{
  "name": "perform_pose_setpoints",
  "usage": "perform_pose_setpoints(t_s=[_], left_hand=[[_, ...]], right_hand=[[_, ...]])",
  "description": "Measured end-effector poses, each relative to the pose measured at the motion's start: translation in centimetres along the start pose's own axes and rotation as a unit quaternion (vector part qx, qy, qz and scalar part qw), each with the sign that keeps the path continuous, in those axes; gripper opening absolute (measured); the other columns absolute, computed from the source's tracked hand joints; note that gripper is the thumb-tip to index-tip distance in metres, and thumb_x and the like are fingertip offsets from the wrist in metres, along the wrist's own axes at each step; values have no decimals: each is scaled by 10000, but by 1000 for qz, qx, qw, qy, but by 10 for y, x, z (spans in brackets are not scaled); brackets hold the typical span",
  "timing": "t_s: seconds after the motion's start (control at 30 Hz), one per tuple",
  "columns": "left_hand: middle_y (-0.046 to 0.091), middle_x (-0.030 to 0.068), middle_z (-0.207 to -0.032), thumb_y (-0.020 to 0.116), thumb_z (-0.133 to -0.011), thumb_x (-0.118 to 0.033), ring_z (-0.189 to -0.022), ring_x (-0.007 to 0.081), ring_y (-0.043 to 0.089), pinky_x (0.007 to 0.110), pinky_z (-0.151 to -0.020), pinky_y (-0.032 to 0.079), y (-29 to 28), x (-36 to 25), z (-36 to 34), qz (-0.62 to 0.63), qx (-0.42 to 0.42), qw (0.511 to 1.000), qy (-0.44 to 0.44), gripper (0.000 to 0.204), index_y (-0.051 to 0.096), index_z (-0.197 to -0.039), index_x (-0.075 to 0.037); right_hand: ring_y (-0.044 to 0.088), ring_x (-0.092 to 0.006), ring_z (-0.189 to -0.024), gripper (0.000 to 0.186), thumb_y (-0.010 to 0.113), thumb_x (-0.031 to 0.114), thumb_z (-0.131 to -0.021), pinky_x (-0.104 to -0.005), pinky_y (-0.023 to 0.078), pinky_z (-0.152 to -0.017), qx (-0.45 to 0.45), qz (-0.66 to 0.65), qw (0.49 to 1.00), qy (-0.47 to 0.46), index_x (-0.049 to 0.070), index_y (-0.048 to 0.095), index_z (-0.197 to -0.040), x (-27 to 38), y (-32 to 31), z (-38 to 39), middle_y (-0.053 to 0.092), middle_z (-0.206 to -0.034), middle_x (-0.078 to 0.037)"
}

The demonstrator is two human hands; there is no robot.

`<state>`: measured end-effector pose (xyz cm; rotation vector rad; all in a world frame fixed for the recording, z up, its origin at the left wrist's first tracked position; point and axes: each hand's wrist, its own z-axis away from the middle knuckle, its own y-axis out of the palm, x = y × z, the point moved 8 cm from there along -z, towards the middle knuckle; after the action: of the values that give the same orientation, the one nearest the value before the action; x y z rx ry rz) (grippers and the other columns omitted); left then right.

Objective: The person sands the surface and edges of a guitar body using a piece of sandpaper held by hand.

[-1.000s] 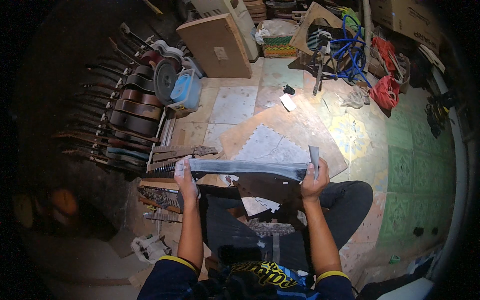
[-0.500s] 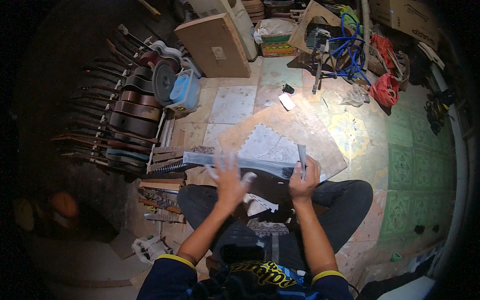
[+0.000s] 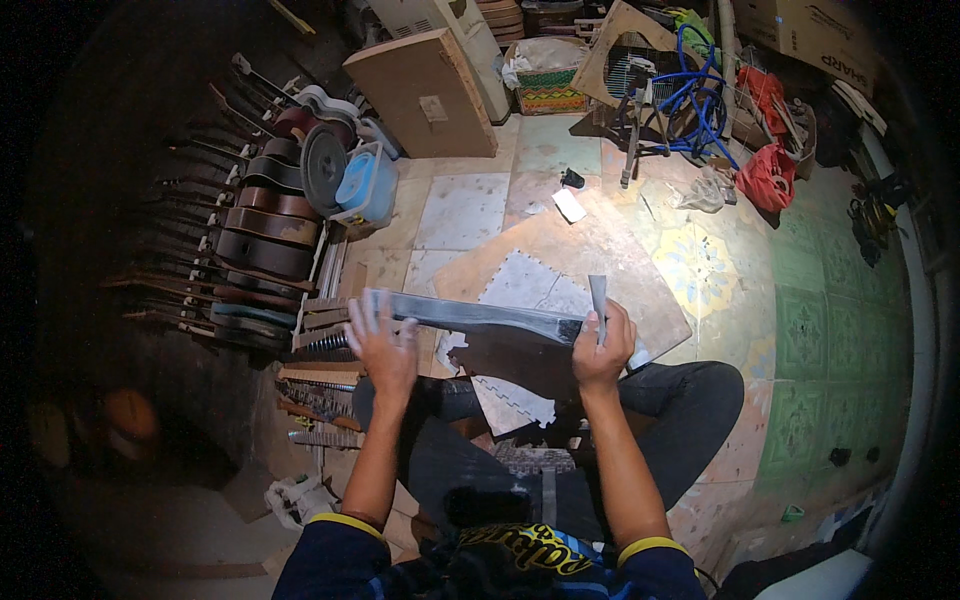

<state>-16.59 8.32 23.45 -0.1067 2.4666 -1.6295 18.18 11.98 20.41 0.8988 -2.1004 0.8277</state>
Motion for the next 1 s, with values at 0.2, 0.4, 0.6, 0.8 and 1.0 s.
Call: perform_pose_setpoints(t_s=[0.2,0.4,0.6,0.8,1.0], left_hand=[[374,187,-1608,647,-933,-476,-1525,455,199,657,-1199,121,13,-49,11,5,50,998,24,724,482,-1497,-54],[296,173,-1658,591,-899,-673,-1550,398,195,658,-1202,102,23,-147,59,273,139,939,156,898,407,-1561,-95],[396,155,-1593,635,-888,-599,-1500,361,302,643,-1201,174,40,-89,48,128,144,977,86,834,451,-1528,-98],[491,149,-1534,622,-996,-374,-1458,337,398,571,-1192,258,10,40,21,-90,10,995,-33,578,523,-1464,-51],[715,127,-1194,466,-1109,-260,-1098,190,646,308,-987,476,43,125,30,491,8,836,-245,379,673,-1263,17]], right_hand=[[631,-418,-928,227,597,114,-927,-469,473,-853,-1,21,1000,-17,-42,649,-1083,7,1,2,689,-1049,-233],[658,-412,-955,251,622,101,-895,-474,478,-863,25,36,997,-68,-45,653,-1096,28,10,9,694,-1041,-232],[666,-407,-951,250,630,97,-886,-464,480,-871,24,26,995,-88,-44,658,-1091,32,9,10,700,-1036,-225],[677,-390,-930,254,638,71,-857,-455,480,-868,41,16,995,-90,-45,659,-1082,39,15,7,708,-1025,-209],[680,-382,-919,262,637,50,-842,-446,481,-870,45,11,992,-116,-45,661,-1084,45,18,9,709,-1020,-207]])
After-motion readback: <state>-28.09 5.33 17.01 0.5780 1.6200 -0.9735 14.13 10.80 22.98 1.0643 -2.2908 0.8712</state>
